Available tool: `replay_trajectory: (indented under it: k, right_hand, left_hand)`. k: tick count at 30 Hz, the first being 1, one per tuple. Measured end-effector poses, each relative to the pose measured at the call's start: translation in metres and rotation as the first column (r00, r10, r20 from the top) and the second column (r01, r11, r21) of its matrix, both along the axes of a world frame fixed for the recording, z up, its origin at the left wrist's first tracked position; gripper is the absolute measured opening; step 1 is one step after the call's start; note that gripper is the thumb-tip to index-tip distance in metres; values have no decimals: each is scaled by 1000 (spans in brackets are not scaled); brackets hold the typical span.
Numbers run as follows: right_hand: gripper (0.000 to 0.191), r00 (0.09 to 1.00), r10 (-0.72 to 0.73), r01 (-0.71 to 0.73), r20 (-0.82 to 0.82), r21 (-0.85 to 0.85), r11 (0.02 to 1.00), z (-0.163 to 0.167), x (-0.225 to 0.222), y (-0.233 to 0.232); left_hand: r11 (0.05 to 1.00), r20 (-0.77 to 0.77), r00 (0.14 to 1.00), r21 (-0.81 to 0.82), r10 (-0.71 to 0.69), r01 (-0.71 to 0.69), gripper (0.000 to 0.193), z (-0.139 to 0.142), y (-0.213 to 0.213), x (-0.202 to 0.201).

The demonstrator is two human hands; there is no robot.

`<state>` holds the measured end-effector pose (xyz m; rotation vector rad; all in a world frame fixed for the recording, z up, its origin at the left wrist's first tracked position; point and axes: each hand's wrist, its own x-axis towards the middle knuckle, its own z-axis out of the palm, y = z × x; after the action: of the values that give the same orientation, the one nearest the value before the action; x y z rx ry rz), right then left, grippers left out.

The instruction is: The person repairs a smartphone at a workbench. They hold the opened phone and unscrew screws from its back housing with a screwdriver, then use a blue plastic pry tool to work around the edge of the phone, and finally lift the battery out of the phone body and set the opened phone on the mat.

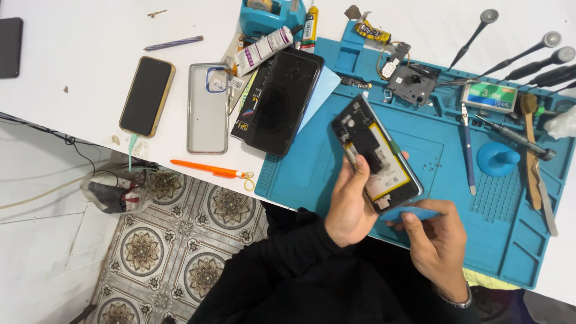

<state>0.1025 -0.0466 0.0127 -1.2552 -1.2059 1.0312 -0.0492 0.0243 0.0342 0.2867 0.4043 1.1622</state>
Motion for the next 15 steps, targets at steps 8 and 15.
replay_trajectory:
  k: [8,15]
  right_hand:
    - [14,984,65,-77,163,65,995,-8,8,-3]
    - [18,951,2,-23,308,65,998,-12,8,-4]
  left_hand:
    - [995,29,996,56,-79,77,44,-8,-3,2]
    - [988,18,988,22,-151,150,44,-8,-1,-2]
